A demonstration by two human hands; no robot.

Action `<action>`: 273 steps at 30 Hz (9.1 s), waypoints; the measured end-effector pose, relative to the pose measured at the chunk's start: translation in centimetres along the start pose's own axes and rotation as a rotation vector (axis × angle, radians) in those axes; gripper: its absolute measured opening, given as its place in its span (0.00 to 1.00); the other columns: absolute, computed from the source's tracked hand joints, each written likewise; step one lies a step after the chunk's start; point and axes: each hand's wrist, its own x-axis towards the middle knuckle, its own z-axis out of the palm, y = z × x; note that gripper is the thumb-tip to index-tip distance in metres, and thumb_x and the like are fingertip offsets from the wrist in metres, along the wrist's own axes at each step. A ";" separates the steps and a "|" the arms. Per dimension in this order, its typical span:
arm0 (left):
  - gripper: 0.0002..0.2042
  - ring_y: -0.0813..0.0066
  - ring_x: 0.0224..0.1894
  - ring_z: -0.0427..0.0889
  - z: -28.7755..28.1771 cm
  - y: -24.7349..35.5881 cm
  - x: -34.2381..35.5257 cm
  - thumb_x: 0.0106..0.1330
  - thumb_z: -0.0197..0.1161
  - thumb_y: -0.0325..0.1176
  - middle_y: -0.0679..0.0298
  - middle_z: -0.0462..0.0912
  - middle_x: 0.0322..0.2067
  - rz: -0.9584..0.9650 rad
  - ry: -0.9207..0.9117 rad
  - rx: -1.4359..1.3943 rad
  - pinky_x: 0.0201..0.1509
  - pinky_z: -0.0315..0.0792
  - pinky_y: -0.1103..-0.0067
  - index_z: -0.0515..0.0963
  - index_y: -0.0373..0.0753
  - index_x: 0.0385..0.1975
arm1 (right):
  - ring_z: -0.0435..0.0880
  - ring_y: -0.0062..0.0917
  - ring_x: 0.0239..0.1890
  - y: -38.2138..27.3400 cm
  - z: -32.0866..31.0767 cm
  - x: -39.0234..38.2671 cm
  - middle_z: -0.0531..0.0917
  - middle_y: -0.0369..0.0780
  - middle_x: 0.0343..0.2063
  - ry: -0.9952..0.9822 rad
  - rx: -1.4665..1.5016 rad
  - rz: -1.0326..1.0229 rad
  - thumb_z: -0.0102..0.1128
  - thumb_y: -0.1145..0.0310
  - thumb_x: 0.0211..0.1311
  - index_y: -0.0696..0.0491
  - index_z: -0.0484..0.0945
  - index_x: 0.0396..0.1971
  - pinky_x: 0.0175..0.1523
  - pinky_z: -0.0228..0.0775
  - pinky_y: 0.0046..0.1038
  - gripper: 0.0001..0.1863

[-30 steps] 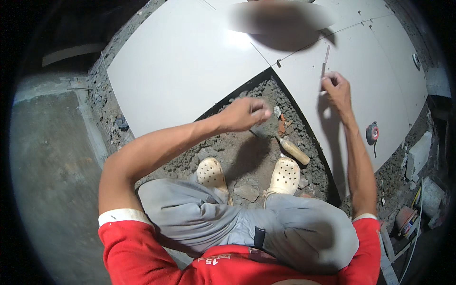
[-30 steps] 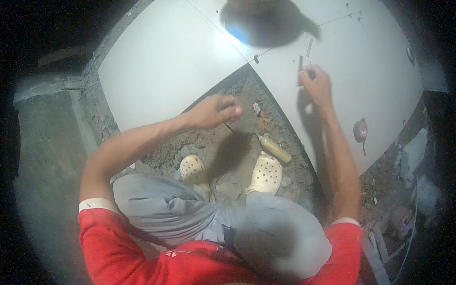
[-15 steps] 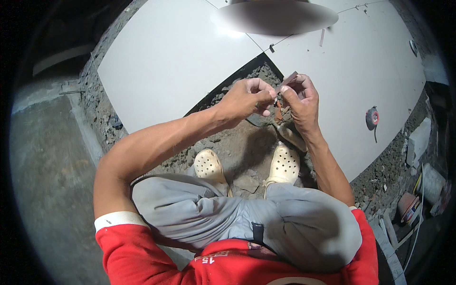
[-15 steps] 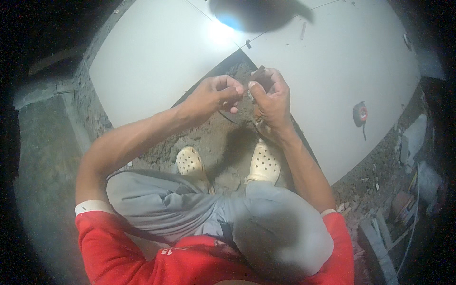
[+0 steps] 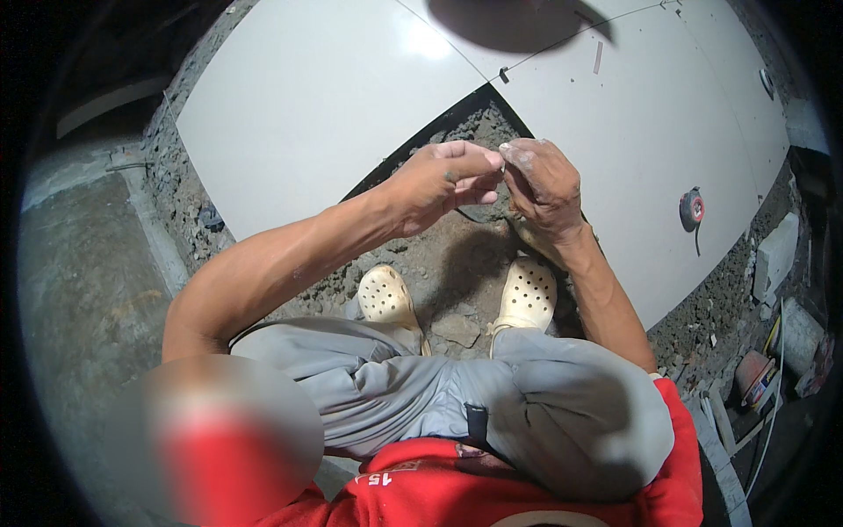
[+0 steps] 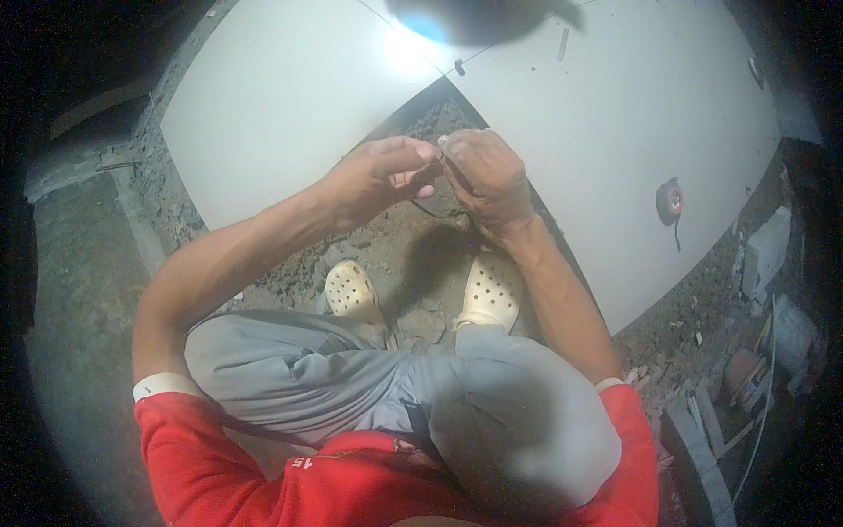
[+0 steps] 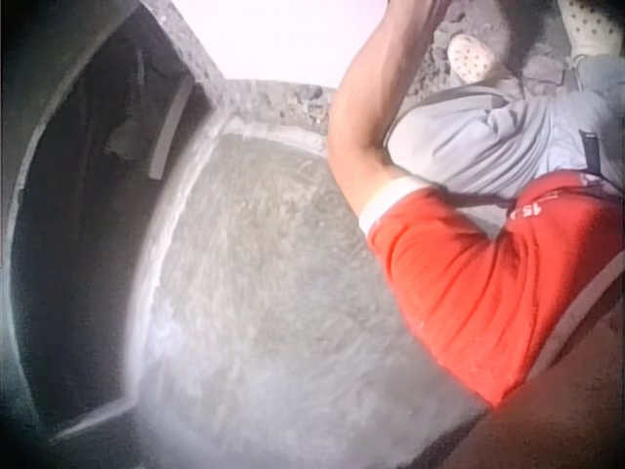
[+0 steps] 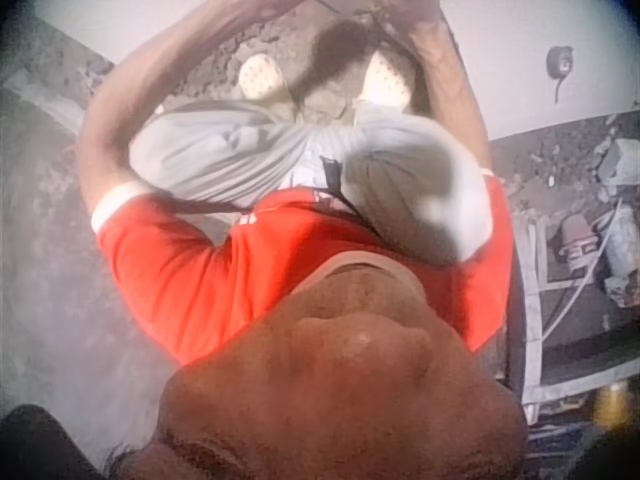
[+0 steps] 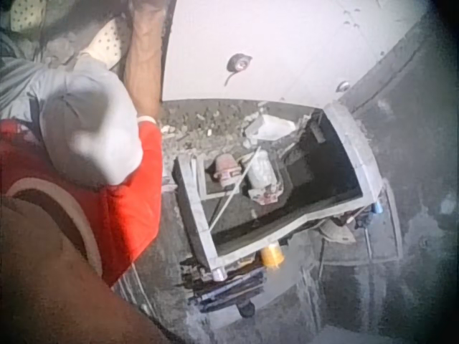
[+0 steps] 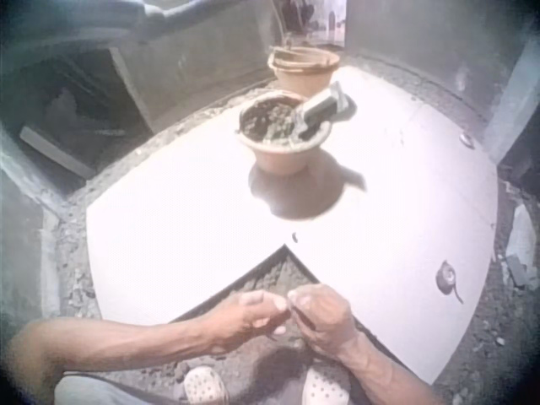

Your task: The person spreads cement on the floor using a trowel, places a large white tile, and secures it with spacers. They then use a rubber mallet to tap the tile into place, ensuring it is level and properly set.

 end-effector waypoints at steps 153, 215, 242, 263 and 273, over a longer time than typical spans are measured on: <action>0.19 0.78 0.36 0.81 -3.5 0.7 -1.9 0.69 0.70 0.46 0.62 0.86 0.37 0.381 0.301 0.312 0.40 0.77 0.78 0.84 0.35 0.46 | 0.86 0.30 0.52 -0.5 0.1 4.8 0.84 0.45 0.53 -0.312 0.803 0.315 0.53 0.74 0.70 0.56 0.81 0.62 0.56 0.83 0.34 0.22; 0.19 0.73 0.44 0.86 -3.4 -0.4 -1.4 0.73 0.69 0.40 0.57 0.88 0.41 0.523 0.204 0.172 0.52 0.80 0.75 0.82 0.30 0.52 | 0.86 0.21 0.42 -2.7 2.7 3.5 0.84 0.38 0.38 -0.060 0.767 0.636 0.61 0.68 0.76 0.58 0.80 0.45 0.51 0.81 0.26 0.09; 0.12 0.78 0.40 0.85 -4.3 -1.1 -0.7 0.77 0.63 0.35 0.61 0.87 0.38 0.594 0.274 0.256 0.47 0.81 0.79 0.81 0.30 0.48 | 0.88 0.21 0.39 -3.5 4.6 3.2 0.86 0.38 0.35 -0.040 0.678 0.766 0.63 0.67 0.74 0.59 0.81 0.44 0.45 0.80 0.24 0.10; 0.22 0.64 0.55 0.81 -17.5 3.6 6.1 0.72 0.68 0.45 0.53 0.80 0.52 0.671 0.555 0.506 0.63 0.76 0.64 0.77 0.35 0.57 | 0.81 0.14 0.26 5.4 13.5 15.7 0.84 0.33 0.23 -0.244 0.537 0.623 0.64 0.63 0.73 0.58 0.83 0.36 0.33 0.72 0.20 0.12; 0.42 0.42 0.82 0.43 -30.4 6.2 7.8 0.71 0.57 0.61 0.41 0.53 0.78 0.476 1.222 1.372 0.82 0.32 0.47 0.61 0.37 0.77 | 0.87 0.27 0.29 21.3 27.5 39.6 0.88 0.42 0.24 -0.297 -0.178 0.350 0.61 0.59 0.64 0.58 0.87 0.34 0.38 0.78 0.32 0.16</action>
